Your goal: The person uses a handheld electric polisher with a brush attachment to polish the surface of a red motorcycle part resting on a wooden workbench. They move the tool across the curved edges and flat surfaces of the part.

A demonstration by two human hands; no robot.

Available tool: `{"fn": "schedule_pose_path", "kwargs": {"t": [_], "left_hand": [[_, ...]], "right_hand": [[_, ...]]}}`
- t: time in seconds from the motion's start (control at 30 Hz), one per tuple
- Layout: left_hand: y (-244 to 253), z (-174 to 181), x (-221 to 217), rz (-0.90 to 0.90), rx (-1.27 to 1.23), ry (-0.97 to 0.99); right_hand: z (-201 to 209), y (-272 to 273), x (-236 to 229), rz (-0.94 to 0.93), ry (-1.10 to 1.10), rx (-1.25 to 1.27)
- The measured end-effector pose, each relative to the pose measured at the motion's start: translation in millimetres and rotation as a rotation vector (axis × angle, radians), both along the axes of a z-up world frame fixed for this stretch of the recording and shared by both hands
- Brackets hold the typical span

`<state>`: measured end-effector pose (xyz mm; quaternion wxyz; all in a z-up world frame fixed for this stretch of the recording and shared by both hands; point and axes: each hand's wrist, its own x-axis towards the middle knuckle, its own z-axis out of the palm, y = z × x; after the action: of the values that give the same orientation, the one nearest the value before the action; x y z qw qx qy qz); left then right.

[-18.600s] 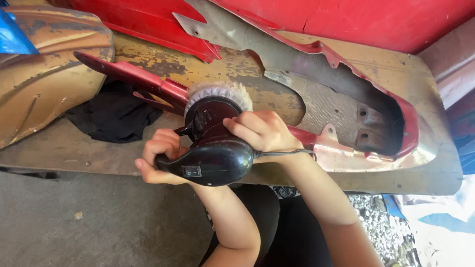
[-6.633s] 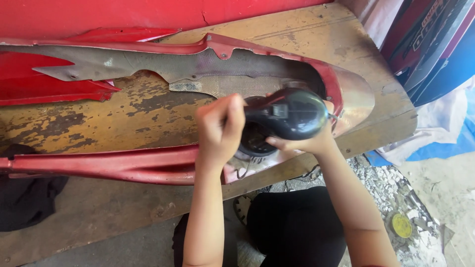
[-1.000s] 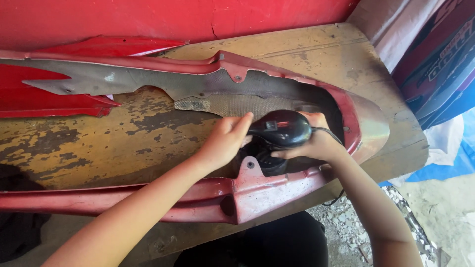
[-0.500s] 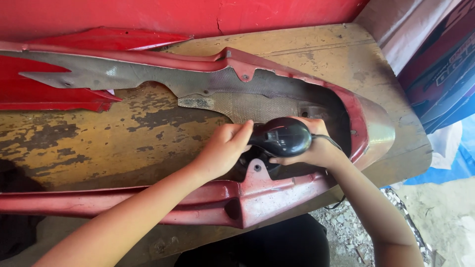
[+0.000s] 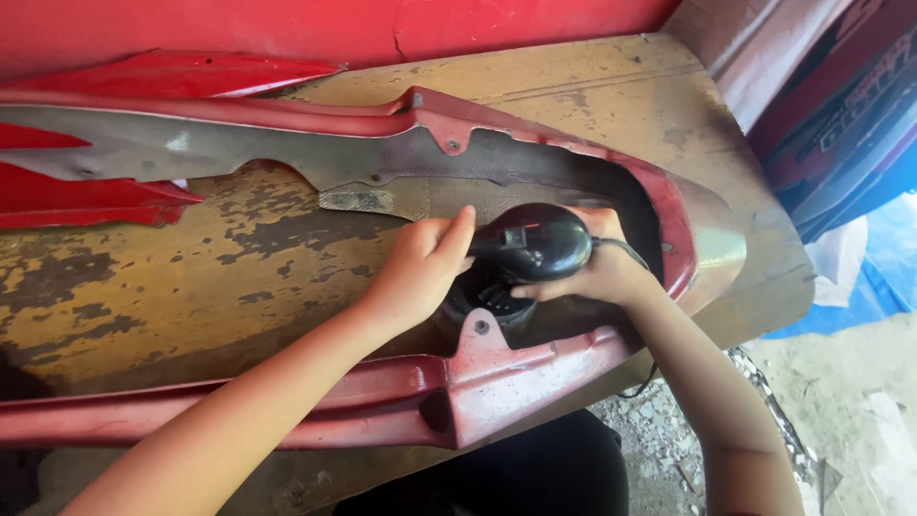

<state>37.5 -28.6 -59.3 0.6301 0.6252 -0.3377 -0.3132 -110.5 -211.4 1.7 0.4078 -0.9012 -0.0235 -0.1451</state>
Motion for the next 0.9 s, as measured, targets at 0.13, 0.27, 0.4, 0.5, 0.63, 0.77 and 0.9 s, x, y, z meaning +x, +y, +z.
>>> {"fn": "schedule_pose_path", "kwargs": {"t": [0.13, 0.27, 0.4, 0.5, 0.63, 0.77, 0.9], "left_hand": [[0.9, 13.4, -16.4, -0.059, -0.013, 0.045], [-14.4, 19.2, -20.7, -0.055, -0.027, -0.107], [-36.9, 10.5, -11.9, 0.06, -0.105, -0.282], [-37.8, 5.8, -6.8, 0.127, -0.086, -0.303], [-30.9, 9.0, -23.9, 0.092, -0.055, -0.268], [-33.5, 17.5, -43.2, 0.007, -0.062, -0.234], [-45.8, 30.9, -48.2, -0.016, -0.123, -0.297]], "right_hand": [[3.7, 2.1, -17.7, -0.035, -0.028, -0.177], [-9.4, -14.8, -30.2, -0.104, -0.004, -0.097], [-5.4, -19.0, -19.3, -0.138, -0.119, -0.029], [-10.2, -21.2, -13.9, -0.179, -0.067, -0.022], [-4.2, -17.0, -31.6, -0.167, -0.06, -0.14], [-1.1, -15.5, -53.9, -0.225, -0.059, -0.202], [-4.1, -27.1, -62.5, -0.234, -0.081, -0.098]]}}
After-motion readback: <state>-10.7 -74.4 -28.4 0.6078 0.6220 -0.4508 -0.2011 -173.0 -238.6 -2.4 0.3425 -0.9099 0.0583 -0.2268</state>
